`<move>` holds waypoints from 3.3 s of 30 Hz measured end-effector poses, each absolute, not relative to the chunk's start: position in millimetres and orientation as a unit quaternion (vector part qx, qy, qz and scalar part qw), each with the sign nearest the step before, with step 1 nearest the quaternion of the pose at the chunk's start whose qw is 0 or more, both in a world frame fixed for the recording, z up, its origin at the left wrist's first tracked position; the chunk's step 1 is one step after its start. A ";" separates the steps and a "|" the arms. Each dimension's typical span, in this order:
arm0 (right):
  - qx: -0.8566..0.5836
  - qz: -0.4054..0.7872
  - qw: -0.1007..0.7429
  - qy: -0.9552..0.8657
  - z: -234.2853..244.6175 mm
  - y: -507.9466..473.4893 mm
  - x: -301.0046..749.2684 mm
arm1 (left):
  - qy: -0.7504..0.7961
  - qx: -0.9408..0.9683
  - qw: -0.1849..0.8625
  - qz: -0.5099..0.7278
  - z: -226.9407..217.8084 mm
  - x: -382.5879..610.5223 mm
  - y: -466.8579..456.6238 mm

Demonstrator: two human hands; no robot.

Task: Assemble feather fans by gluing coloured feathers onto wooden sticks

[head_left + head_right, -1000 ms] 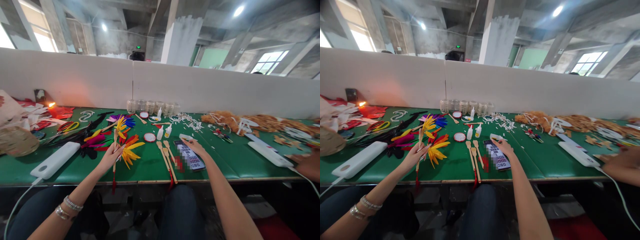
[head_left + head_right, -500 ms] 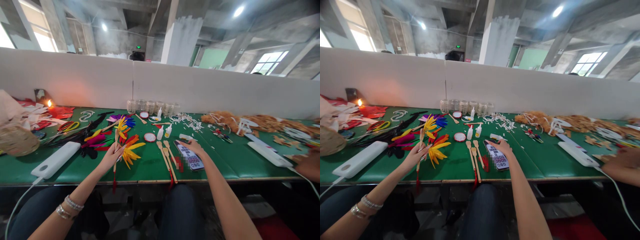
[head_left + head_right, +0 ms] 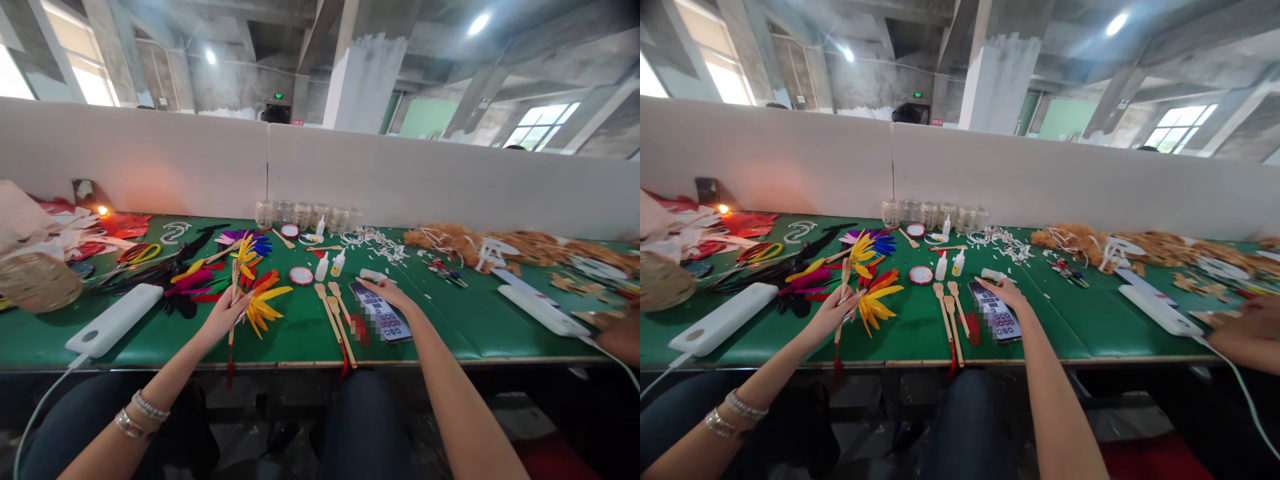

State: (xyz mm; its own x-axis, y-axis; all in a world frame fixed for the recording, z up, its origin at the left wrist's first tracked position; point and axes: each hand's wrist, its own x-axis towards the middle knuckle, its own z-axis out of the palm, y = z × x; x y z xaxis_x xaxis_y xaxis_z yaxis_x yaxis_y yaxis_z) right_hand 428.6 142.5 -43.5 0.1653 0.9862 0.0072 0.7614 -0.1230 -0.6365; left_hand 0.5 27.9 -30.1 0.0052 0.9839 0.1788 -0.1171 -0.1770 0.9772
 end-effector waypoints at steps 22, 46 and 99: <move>-0.843 0.081 0.175 -0.502 -2.9 114.8 410.0 | 0.417 0.519 0.494 0.559 -26.3 1.7 29.7; -0.650 0.299 0.320 -0.621 -31.5 55.5 450.3 | 0.410 0.502 0.488 0.585 -18.6 0.6 24.6; -0.689 0.226 0.291 -0.623 -45.5 107.1 436.4 | 0.403 0.548 0.445 0.583 -34.6 -2.2 30.0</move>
State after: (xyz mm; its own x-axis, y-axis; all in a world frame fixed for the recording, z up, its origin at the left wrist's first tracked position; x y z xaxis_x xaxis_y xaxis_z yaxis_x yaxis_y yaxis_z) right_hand 436.4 107.1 -45.5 0.1201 0.9914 0.0513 0.7276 -0.0528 -0.6839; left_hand -2.2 30.0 -34.6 -0.0042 0.9599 0.2804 -0.0764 -0.2799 0.9570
